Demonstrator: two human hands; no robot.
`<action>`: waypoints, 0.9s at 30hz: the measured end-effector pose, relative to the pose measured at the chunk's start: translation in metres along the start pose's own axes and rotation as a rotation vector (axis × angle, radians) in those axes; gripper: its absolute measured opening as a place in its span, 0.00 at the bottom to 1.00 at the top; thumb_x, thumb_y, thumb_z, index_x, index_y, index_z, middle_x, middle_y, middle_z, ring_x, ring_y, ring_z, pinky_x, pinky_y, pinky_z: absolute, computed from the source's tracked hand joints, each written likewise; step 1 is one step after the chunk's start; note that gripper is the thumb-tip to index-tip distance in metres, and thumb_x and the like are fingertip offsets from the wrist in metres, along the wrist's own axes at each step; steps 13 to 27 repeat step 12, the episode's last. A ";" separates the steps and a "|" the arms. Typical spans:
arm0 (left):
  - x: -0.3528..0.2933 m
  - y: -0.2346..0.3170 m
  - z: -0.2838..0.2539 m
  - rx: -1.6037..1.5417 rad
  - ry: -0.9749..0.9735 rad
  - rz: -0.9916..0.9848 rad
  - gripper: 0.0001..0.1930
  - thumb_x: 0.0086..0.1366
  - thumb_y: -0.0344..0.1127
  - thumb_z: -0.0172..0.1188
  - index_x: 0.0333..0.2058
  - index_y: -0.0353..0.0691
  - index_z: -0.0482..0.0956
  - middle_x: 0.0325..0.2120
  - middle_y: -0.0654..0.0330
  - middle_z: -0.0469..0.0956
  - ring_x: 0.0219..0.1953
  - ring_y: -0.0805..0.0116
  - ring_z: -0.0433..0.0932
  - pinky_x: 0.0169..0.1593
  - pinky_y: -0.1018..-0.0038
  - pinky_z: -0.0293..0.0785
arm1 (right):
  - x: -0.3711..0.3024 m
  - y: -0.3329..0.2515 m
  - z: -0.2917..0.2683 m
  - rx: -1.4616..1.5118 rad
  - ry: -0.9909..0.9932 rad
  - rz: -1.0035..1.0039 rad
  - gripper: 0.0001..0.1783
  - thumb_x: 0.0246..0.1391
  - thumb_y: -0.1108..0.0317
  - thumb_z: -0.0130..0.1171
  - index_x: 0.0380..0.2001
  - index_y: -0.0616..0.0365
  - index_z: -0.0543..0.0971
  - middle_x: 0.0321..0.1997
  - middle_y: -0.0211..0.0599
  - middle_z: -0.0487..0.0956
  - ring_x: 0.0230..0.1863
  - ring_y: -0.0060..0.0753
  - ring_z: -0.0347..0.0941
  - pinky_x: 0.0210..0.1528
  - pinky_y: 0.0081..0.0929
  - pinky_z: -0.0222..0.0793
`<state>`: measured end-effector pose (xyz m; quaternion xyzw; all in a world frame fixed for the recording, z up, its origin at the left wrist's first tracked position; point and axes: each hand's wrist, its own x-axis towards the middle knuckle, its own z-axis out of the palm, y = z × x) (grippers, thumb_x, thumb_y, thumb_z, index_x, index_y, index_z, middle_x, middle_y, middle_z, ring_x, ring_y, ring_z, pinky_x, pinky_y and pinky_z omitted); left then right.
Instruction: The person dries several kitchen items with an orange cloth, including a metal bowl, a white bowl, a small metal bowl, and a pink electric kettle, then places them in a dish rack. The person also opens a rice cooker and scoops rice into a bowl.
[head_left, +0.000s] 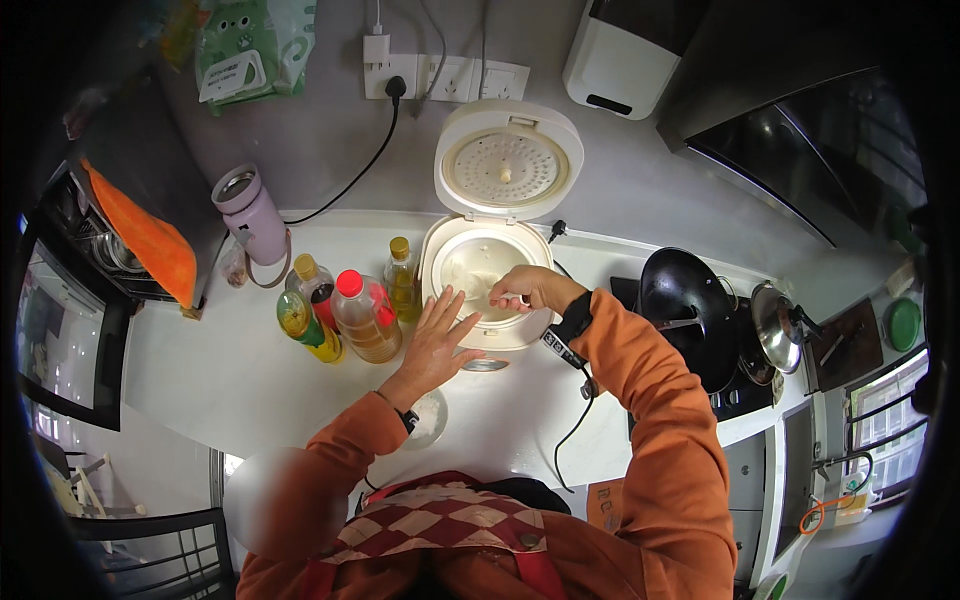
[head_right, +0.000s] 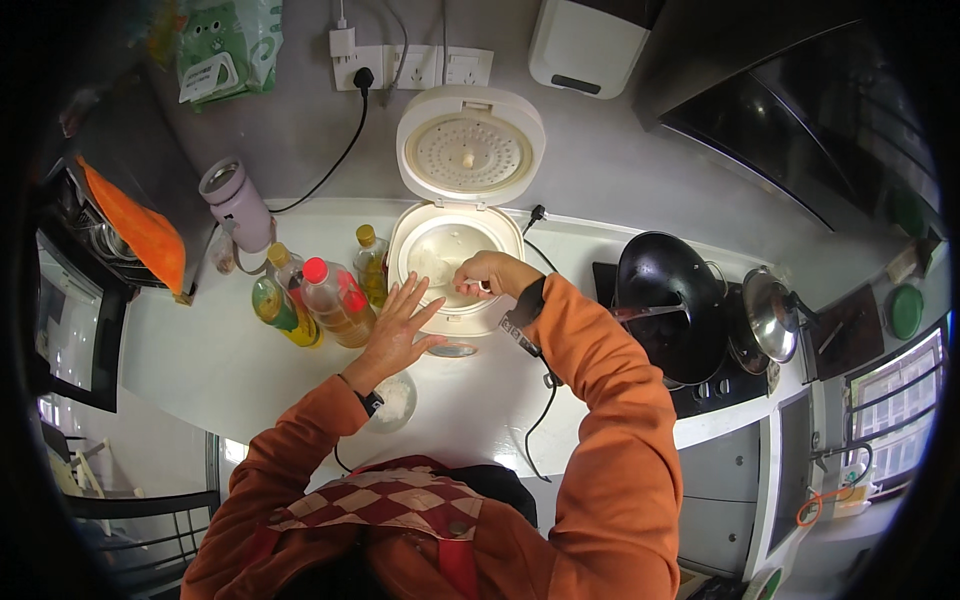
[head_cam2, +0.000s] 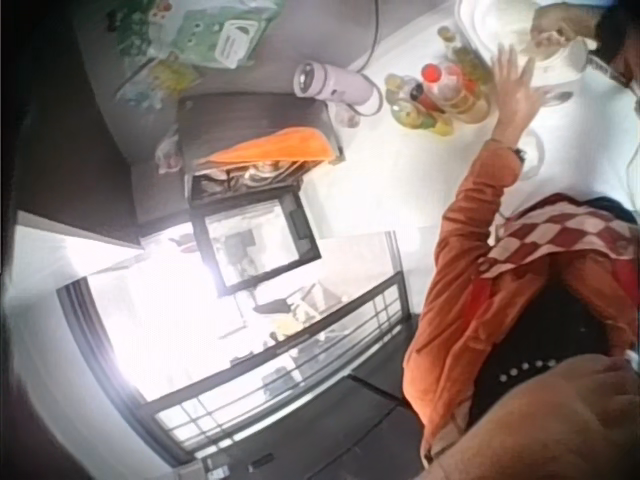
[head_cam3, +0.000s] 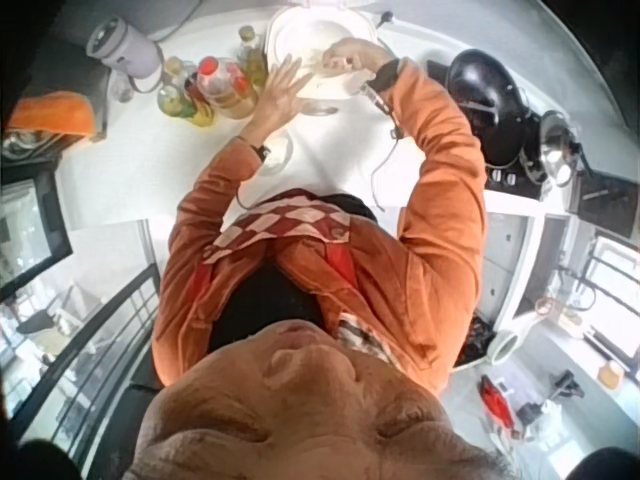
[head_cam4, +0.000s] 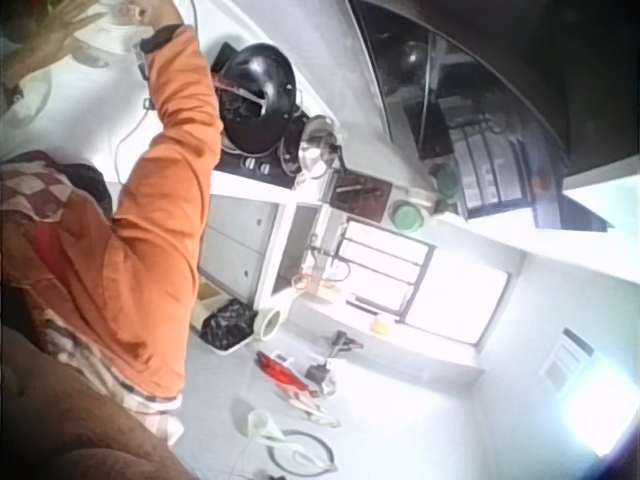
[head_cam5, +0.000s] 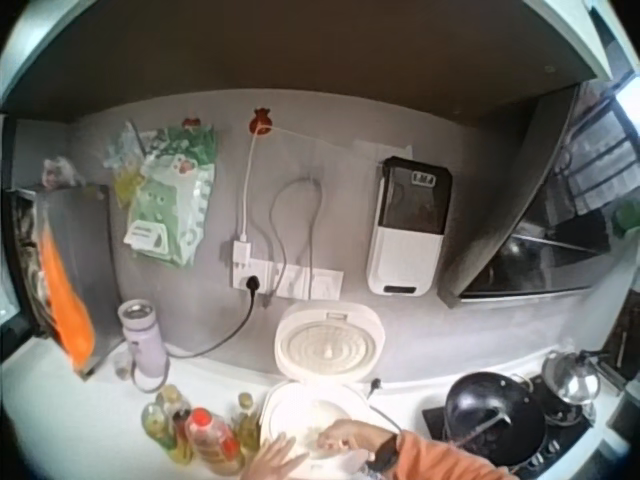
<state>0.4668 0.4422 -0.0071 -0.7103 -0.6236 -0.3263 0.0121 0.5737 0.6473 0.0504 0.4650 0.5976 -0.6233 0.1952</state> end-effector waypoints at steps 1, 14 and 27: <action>0.000 0.000 0.000 0.005 0.001 0.004 0.30 0.53 0.50 0.63 0.53 0.44 0.72 0.61 0.50 0.58 0.66 0.52 0.49 0.66 0.54 0.47 | -0.004 0.003 0.003 0.028 0.010 -0.010 0.07 0.49 0.68 0.57 0.20 0.54 0.75 0.17 0.23 0.70 0.15 0.14 0.60 0.15 0.12 0.55; -0.017 -0.006 -0.034 -0.221 0.087 0.024 0.31 0.57 0.49 0.62 0.57 0.45 0.66 0.63 0.53 0.56 0.67 0.55 0.49 0.67 0.56 0.44 | -0.016 0.051 -0.003 0.431 -0.166 -0.063 0.08 0.56 0.67 0.53 0.33 0.62 0.75 0.18 0.23 0.69 0.11 0.12 0.58 0.10 0.11 0.53; -0.017 -0.006 -0.034 -0.221 0.087 0.024 0.31 0.57 0.49 0.62 0.57 0.45 0.66 0.63 0.53 0.56 0.67 0.55 0.49 0.67 0.56 0.44 | -0.016 0.051 -0.003 0.431 -0.166 -0.063 0.08 0.56 0.67 0.53 0.33 0.62 0.75 0.18 0.23 0.69 0.11 0.12 0.58 0.10 0.11 0.53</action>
